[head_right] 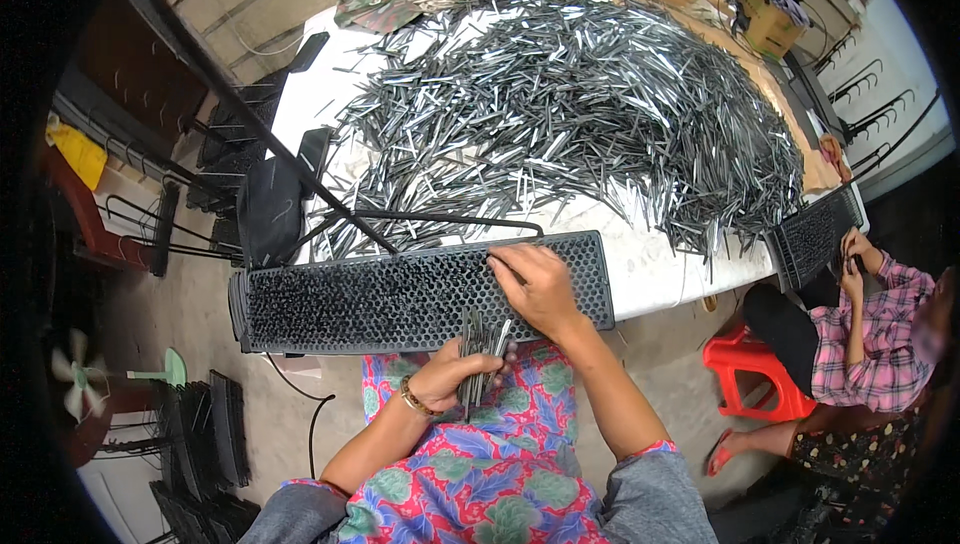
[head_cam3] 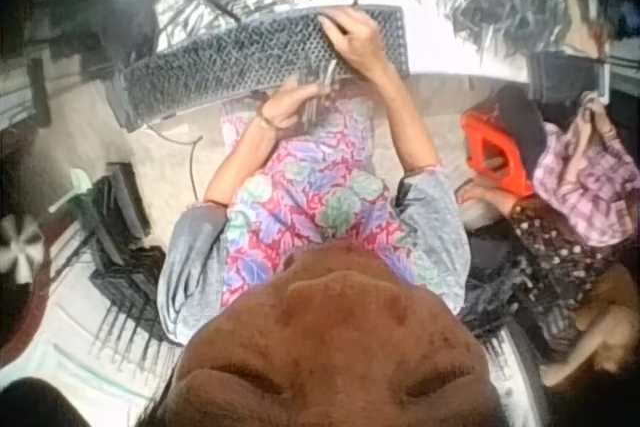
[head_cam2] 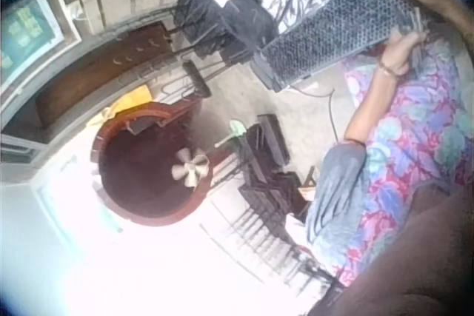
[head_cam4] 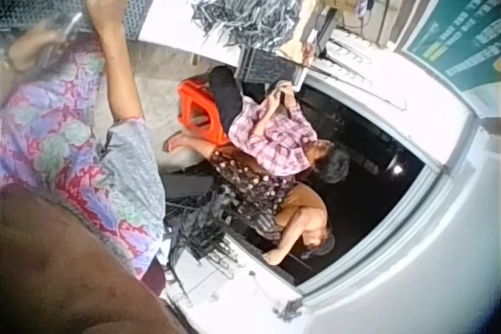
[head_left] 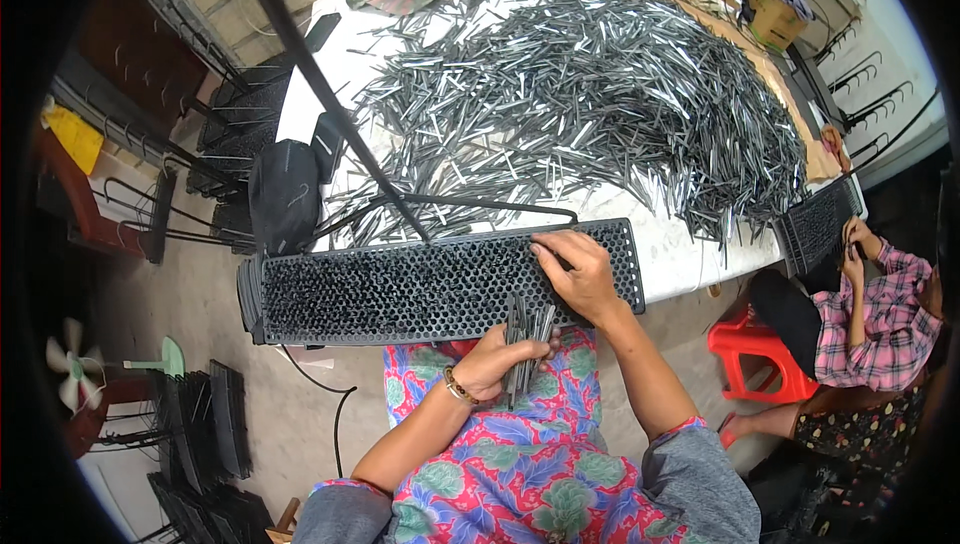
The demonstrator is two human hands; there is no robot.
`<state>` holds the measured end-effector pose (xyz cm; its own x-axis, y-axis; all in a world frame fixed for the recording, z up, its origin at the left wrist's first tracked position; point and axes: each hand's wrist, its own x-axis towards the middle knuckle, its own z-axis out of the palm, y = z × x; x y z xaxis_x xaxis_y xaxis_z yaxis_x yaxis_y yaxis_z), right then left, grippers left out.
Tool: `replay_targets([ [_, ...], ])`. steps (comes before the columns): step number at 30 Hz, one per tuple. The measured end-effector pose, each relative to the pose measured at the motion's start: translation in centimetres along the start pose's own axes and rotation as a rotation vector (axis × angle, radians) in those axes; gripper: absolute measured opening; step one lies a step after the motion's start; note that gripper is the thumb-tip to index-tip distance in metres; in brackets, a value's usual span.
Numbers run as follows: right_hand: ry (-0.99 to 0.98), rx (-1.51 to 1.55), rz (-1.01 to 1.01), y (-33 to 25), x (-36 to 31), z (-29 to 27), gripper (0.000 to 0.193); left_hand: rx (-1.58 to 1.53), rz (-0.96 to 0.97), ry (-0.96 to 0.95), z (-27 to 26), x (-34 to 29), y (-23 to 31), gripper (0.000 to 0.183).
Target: Sort and insert small metal pieces into a mesh rack.
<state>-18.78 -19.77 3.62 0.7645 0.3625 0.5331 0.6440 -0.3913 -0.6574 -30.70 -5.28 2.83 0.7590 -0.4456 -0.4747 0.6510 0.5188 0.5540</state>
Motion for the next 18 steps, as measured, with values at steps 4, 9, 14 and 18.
replay_targets([
  [4,0.049,0.009,-0.003,0.3,0.3,0.0,0.014,-0.006,-0.026,0.009,0.3,0.0,0.3,0.030],
  [9,0.025,0.026,-0.040,0.3,1.0,-0.1,0.014,-0.021,-0.064,0.026,0.3,0.2,0.6,0.030],
  [14,-0.050,-0.020,-0.161,1.7,0.5,0.9,0.016,-0.021,-0.083,0.028,0.6,0.4,0.8,0.028],
  [18,-0.139,-0.107,-0.206,1.7,0.2,1.0,0.019,-0.071,-0.109,0.046,1.1,0.5,1.1,0.028],
])
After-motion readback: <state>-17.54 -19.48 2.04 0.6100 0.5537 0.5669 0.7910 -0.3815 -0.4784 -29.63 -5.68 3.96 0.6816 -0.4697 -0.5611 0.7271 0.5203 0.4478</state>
